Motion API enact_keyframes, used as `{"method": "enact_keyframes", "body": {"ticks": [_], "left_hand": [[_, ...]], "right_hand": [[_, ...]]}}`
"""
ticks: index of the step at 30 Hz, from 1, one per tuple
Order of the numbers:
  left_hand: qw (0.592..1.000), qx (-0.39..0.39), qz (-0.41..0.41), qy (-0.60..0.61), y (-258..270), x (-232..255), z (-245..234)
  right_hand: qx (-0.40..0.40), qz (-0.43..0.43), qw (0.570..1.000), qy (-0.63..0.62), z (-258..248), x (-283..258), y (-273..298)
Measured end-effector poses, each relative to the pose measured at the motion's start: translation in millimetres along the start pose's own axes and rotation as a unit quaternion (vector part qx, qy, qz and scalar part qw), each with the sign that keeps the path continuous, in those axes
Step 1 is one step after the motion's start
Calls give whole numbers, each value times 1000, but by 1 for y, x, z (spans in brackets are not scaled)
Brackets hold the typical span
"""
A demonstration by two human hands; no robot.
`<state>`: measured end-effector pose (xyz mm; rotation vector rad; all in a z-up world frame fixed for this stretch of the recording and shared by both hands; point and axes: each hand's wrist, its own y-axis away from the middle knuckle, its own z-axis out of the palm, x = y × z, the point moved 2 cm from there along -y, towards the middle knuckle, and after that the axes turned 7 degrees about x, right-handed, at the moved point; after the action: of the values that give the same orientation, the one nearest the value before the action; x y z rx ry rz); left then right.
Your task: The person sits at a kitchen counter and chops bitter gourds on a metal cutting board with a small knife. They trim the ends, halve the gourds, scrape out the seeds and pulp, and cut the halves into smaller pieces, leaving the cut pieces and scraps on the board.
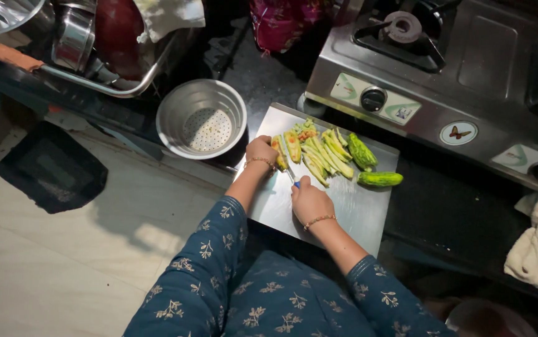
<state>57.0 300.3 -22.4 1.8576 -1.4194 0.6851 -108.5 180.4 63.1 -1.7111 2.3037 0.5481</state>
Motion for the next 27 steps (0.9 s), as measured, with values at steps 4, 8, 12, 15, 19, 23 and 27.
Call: {"method": "enact_keyframes", "body": {"ticks": [4,8,12,15,19,23,27], "left_hand": [[999,36,-3,-28,-2,-5,6],[997,37,24,-57,-7,-10,13],[998,31,21,-49,-7,-10,13],[998,24,25,-46,-5,-8,12],[998,24,33,-45,-5,-8,14],[997,3,44,-68,-10,-10,17],[995,-14,30,-89,-15,-5,17]], "right_hand": [[11,-15,1000,4,3,-6,-5],[21,-30,999,18,3,-11,-10],[19,-28,999,43,1,-9,4],[28,-18,998,53,4,-8,6],[43,-8,997,60,14,-12,-2],[36,5,998,56,19,-19,-12],[18,12,999,38,15,-26,-25]]}}
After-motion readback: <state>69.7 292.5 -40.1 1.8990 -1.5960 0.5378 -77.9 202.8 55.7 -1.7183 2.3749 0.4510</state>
